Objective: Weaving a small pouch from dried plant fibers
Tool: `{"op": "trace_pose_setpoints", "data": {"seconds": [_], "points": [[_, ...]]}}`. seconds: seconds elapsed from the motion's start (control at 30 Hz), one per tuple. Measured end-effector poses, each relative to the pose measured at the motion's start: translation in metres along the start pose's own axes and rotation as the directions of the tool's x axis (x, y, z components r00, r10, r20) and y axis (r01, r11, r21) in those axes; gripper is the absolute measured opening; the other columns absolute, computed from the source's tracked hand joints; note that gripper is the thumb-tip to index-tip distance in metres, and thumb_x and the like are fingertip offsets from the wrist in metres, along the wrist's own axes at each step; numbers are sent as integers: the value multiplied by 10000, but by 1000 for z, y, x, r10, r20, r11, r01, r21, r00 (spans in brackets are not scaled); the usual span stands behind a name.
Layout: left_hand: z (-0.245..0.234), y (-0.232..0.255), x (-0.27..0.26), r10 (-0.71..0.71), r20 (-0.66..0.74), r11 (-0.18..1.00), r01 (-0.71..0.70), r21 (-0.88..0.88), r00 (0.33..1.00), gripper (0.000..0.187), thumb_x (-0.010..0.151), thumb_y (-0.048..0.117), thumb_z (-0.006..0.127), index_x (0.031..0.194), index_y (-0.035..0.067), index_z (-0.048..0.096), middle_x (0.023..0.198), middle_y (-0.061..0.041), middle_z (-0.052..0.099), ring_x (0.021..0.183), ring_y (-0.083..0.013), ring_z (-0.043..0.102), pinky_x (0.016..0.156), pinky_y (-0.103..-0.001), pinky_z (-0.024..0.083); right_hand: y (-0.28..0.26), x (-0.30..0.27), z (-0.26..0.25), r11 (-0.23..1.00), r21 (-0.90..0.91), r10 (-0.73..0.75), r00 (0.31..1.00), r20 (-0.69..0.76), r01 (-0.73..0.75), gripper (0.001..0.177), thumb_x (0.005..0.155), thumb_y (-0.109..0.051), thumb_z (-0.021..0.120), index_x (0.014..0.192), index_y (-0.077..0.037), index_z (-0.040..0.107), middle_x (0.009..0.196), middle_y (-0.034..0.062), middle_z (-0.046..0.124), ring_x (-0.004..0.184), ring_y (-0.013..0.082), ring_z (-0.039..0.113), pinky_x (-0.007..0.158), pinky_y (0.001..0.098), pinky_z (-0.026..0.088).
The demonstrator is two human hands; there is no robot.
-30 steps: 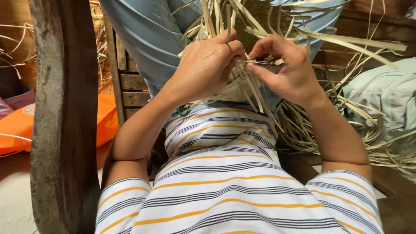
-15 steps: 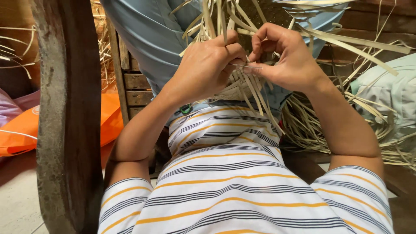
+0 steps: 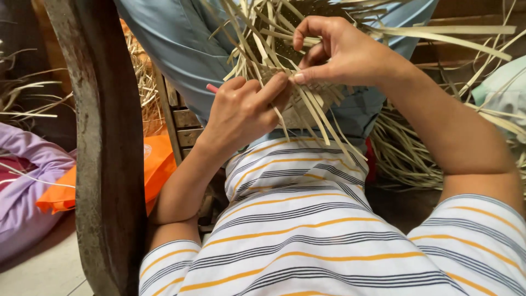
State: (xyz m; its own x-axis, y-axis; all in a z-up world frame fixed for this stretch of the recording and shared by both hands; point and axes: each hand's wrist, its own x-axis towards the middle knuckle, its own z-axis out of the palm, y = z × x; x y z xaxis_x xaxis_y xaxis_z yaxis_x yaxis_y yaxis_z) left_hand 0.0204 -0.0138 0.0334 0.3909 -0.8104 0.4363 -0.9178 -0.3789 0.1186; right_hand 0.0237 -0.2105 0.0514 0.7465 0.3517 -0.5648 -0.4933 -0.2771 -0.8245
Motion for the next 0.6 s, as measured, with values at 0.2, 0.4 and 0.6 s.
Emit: {"op": "trace_pose_setpoints", "data": {"seconds": [0.2, 0.4, 0.6], "points": [[-1, -5, 18, 59, 29, 998, -59, -2, 998, 157, 804, 51, 539, 650, 78, 550, 777, 11, 498, 420, -92, 436, 403, -243, 327, 12, 11, -11, 993, 118, -33, 996, 79, 24, 287, 745, -23, 623, 876, -111, 383, 565, 22, 532, 534, 20, 458, 472, 131, 347], [8, -10, 25, 176, 3, 984, -176, 16, 984, 100, 743, 11, 528, 747, 99, 574, 825, -2, 500, 475, -98, 445, 445, -234, 334, 15, 7, -18, 991, 122, -68, 991, 117, 54, 276, 759, -9, 596, 915, -90, 383, 591, 51, 535, 557, 48, 470, 496, 155, 356], [14, -15, 31, 228, -3, 972, -227, 61, 974, 80, 834, 67, 519, 790, 112, 569, 860, 18, 508, 452, -66, 423, 413, -220, 308, 1, -7, -22, 978, -80, -182, 974, 135, 194, 412, 700, -8, 607, 1028, -91, 372, 913, -6, 426, 778, 53, 481, 597, 171, 388]]}}
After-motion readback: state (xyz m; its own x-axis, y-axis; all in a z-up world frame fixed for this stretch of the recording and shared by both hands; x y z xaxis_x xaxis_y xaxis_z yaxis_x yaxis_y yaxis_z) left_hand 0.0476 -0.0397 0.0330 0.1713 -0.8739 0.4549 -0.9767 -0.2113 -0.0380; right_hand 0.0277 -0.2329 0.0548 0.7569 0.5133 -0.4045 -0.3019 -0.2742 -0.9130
